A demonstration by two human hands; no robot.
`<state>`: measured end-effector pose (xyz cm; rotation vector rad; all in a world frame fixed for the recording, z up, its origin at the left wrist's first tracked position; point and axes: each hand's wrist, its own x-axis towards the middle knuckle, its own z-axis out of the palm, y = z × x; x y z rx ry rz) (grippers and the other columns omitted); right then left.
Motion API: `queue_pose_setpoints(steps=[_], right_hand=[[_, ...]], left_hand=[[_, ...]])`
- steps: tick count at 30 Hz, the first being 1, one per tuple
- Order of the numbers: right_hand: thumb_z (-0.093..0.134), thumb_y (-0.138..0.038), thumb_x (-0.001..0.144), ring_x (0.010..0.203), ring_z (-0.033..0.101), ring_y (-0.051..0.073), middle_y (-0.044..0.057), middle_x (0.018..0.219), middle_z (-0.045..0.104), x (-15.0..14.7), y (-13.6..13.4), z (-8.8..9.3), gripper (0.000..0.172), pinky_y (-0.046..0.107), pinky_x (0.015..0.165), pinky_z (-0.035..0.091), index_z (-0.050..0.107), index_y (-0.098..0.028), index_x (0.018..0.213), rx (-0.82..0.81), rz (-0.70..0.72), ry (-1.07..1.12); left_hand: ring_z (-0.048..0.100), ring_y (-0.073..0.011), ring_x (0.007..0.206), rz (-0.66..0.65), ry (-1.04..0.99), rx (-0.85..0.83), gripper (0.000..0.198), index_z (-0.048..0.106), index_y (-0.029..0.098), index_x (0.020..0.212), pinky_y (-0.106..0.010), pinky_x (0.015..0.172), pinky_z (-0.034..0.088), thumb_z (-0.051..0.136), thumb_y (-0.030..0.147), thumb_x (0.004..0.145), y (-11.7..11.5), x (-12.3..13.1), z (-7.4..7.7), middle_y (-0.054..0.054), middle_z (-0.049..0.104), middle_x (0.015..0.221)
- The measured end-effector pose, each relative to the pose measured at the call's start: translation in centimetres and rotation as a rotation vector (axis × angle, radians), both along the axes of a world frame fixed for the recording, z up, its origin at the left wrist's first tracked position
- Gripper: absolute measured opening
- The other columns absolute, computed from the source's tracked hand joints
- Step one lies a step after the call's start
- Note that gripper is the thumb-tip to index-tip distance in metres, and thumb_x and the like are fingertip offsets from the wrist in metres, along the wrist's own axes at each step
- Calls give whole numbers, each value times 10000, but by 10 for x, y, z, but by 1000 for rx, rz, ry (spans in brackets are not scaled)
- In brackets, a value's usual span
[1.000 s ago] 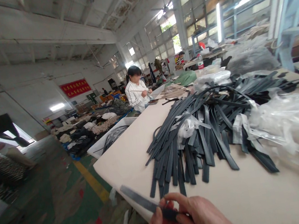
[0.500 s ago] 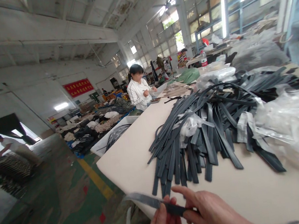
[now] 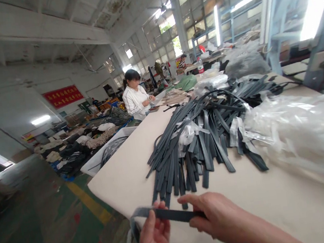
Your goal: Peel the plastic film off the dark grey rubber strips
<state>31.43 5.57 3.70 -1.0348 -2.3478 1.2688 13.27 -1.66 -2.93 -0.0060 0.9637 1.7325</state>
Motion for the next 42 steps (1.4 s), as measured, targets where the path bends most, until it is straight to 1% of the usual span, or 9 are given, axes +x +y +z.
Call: queue_pose_setpoints(steps=[7, 13, 19, 23, 27, 30, 34, 39, 42], right_hand=[[506, -207, 891, 468, 598, 125, -26, 725, 716, -8, -4, -7, 342, 182, 448, 439, 600, -264, 1215, -15, -18, 78], [648, -40, 725, 910, 672, 170, -31, 1064, 729, 4, -7, 6, 578, 218, 782, 471, 602, -309, 1233, 87, 120, 212], [634, -158, 890, 797, 671, 119, -6, 905, 741, 13, 2, 3, 179, 173, 744, 475, 703, -229, 1038, 190, 205, 407], [512, -249, 984, 724, 631, 120, 22, 824, 692, -2, 1, -17, 212, 208, 682, 465, 720, -216, 954, 388, 183, 430], [437, -331, 1010, 927, 618, 198, 74, 1072, 685, -10, 1, -23, 291, 340, 817, 453, 713, -243, 986, 621, 200, 399], [301, -433, 1044, 1036, 613, 205, 88, 1094, 703, -13, -2, -20, 426, 383, 948, 416, 668, -220, 1068, 511, 309, 536], [385, -402, 1041, 838, 638, 162, 47, 879, 714, -6, -6, -5, 339, 322, 831, 457, 671, -222, 1027, 378, 216, 590], [515, -340, 997, 780, 640, 160, 41, 834, 697, 34, 3, 31, 239, 272, 720, 494, 694, -202, 918, 210, 37, 603], [545, -413, 972, 799, 652, 191, 63, 846, 704, 56, 14, 44, 284, 296, 720, 511, 714, -195, 902, 164, -35, 641]], left_hand=[[720, -187, 883, -154, -37, -12, 172, 722, 131, 1003, -234, 697, 584, 625, 202, 879, -2, 10, -8, -143, 757, 1028], [708, -182, 899, -190, -54, 8, 182, 715, 134, 1010, -246, 730, 579, 635, 227, 876, -6, 11, -8, -128, 752, 1046], [710, -158, 861, -177, -88, -68, 181, 720, 135, 985, -248, 729, 577, 555, 162, 918, -5, 2, 12, -113, 759, 1025], [713, -163, 818, -277, -93, -4, 174, 731, 137, 983, -235, 680, 566, 597, 210, 901, -11, 13, 1, -99, 771, 972], [709, -179, 830, -370, -134, 72, 173, 744, 170, 942, -261, 687, 564, 742, 260, 795, -17, 17, -8, -62, 779, 938], [699, -193, 897, -469, -229, 209, 186, 743, 170, 943, -307, 766, 566, 750, 245, 773, -18, 14, -8, -65, 774, 974], [682, -231, 1020, -600, -333, 224, 356, 704, 91, 1047, -349, 885, 551, 624, 370, 842, -17, -6, -15, -153, 741, 1081], [693, -181, 1015, -264, -125, 57, 351, 662, 70, 1093, -278, 820, 589, 408, 276, 966, -22, -75, -31, -126, 725, 1127], [488, -139, 1301, -61, 54, -7, 234, 691, 202, 1007, -198, 900, 545, 480, 285, 945, -21, -122, -15, -18, 754, 1071]])
